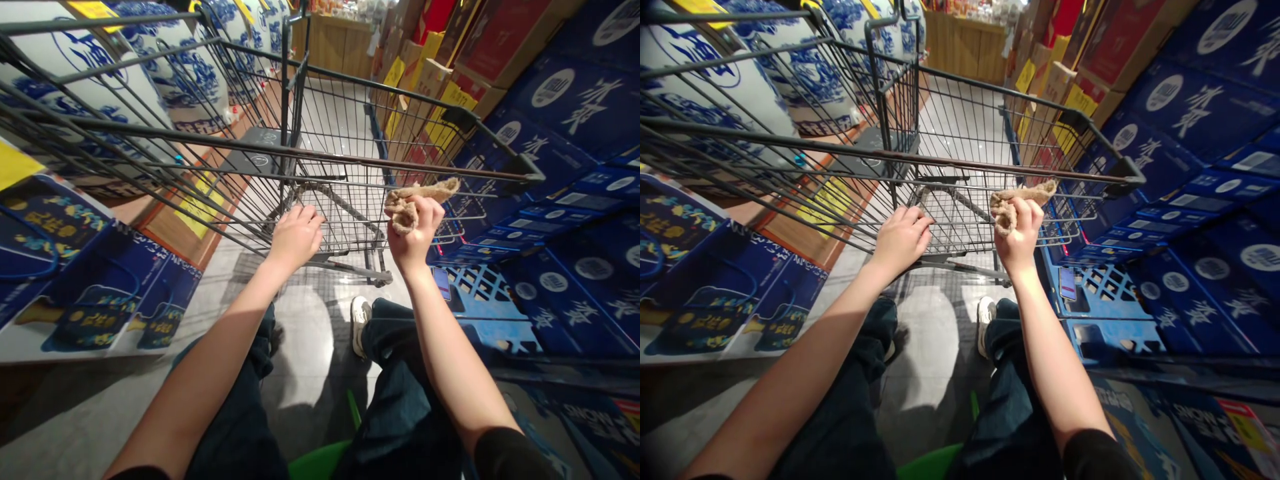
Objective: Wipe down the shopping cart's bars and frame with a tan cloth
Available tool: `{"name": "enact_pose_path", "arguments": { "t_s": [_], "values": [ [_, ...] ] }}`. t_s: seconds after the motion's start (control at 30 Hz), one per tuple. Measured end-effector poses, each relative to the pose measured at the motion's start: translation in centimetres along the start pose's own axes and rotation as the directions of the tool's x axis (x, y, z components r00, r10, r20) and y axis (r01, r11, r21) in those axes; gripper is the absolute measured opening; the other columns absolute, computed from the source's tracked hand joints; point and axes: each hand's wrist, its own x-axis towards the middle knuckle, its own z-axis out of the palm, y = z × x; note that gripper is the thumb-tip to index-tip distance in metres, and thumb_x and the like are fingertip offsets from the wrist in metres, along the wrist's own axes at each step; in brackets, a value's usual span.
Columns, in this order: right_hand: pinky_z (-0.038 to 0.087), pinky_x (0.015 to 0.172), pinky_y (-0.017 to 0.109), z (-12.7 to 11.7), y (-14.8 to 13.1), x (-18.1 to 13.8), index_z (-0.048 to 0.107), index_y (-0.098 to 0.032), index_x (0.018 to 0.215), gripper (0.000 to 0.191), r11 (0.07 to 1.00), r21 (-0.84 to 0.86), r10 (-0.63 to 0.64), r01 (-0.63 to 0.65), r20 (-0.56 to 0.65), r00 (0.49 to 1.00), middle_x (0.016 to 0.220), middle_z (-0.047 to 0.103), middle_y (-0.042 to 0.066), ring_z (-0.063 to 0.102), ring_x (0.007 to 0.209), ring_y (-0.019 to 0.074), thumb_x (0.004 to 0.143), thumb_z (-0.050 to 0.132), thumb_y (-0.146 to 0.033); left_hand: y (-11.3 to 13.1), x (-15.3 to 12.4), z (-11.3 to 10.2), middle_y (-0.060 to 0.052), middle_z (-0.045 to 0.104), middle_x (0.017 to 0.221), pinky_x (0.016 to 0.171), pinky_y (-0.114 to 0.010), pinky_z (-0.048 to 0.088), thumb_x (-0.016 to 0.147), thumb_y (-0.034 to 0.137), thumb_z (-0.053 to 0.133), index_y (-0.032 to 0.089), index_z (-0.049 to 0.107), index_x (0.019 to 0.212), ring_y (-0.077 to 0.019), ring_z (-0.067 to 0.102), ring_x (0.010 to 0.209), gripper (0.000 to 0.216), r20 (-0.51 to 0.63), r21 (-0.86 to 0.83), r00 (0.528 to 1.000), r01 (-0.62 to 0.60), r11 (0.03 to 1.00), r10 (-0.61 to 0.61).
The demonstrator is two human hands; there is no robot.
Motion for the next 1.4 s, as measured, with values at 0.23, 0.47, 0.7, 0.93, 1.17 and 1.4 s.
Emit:
{"name": "enact_pose_path", "arguments": {
  "t_s": [0.23, 0.47, 0.7, 0.93, 1.17, 1.4],
  "values": [
    [0.056, 0.086, 0.043, -0.2, 0.3, -1.3, 0.062, -0.024, 0.09, 0.01, 0.998, -0.063, 0.028, -0.02, 0.124, 0.992, 0.103, 0.062, 0.007, 0.058, 0.098, 0.0235, 0.082, 0.059, -0.018, -0.2, 0.3, 0.3, -0.011, 0.069, 0.12, 0.1, -0.044, 0.05, 0.1, 0.022, 0.047, 0.018, 0.071, 0.122, -0.0315, 0.059, 0.12, 0.033, -0.016, 0.002, 1.0, -0.021, 1.0, 0.021],
    [0.053, 0.096, 0.05, -0.4, 1.0, -0.4, 0.061, -0.021, 0.109, 0.024, 0.996, 0.01, 0.093, -0.092, -0.018, 0.996, 0.106, 0.061, 0.01, 0.059, 0.104, 0.0258, 0.086, 0.059, -0.023, -0.2, 0.3, 0.6, -0.013, 0.069, 0.118, 0.1, -0.043, 0.051, 0.101, 0.024, 0.046, 0.013, 0.072, 0.113, -0.032, 0.06, 0.119, 0.031, -0.011, 0.011, 1.0, -0.014, 1.0, 0.014],
    [0.054, 0.088, 0.041, -0.5, 1.4, -1.4, 0.064, -0.023, 0.081, 0.008, 1.0, 0.011, -0.007, 0.006, 0.106, 0.994, 0.097, 0.062, 0.006, 0.058, 0.096, 0.0215, 0.081, 0.061, -0.015, -0.2, 0.3, 0.2, -0.014, 0.068, 0.121, 0.101, -0.046, 0.051, 0.1, 0.025, 0.045, 0.015, 0.071, 0.114, -0.0337, 0.058, 0.123, 0.032, 0.017, 0.0, 1.0, 0.012, 1.0, -0.012],
    [0.055, 0.095, 0.049, -0.5, 0.8, -0.2, 0.064, -0.023, 0.101, 0.019, 0.989, 0.144, 0.027, -0.021, -0.04, 0.999, 0.105, 0.062, 0.008, 0.061, 0.103, 0.0245, 0.083, 0.06, -0.021, -0.4, 0.2, -0.1, -0.013, 0.069, 0.119, 0.095, -0.046, 0.052, 0.101, 0.029, 0.045, 0.016, 0.072, 0.11, -0.0351, 0.06, 0.121, 0.031, 0.025, 0.016, 0.999, 0.028, 0.999, -0.029],
    [0.057, 0.092, 0.049, 0.0, 0.7, -1.0, 0.062, -0.023, 0.085, 0.007, 0.997, 0.066, 0.04, -0.042, 0.026, 0.999, 0.1, 0.063, 0.009, 0.06, 0.098, 0.0247, 0.078, 0.063, -0.02, -0.6, -0.1, -0.4, -0.013, 0.07, 0.117, 0.096, -0.043, 0.052, 0.101, 0.03, 0.043, 0.016, 0.072, 0.109, -0.0337, 0.061, 0.118, 0.033, -0.003, 0.067, 1.0, 0.026, 0.997, -0.026],
    [0.057, 0.092, 0.048, -0.1, -0.6, -1.7, 0.063, -0.021, 0.082, 0.006, 0.993, 0.105, 0.062, -0.057, -0.039, 0.997, 0.1, 0.064, 0.01, 0.06, 0.099, 0.0239, 0.08, 0.063, -0.016, 0.2, -0.5, -0.4, -0.013, 0.072, 0.115, 0.094, -0.047, 0.05, 0.104, 0.037, 0.043, 0.016, 0.074, 0.111, -0.0344, 0.065, 0.111, 0.039, -0.085, 0.103, 0.994, 0.083, 0.991, -0.074]
  ]
}}
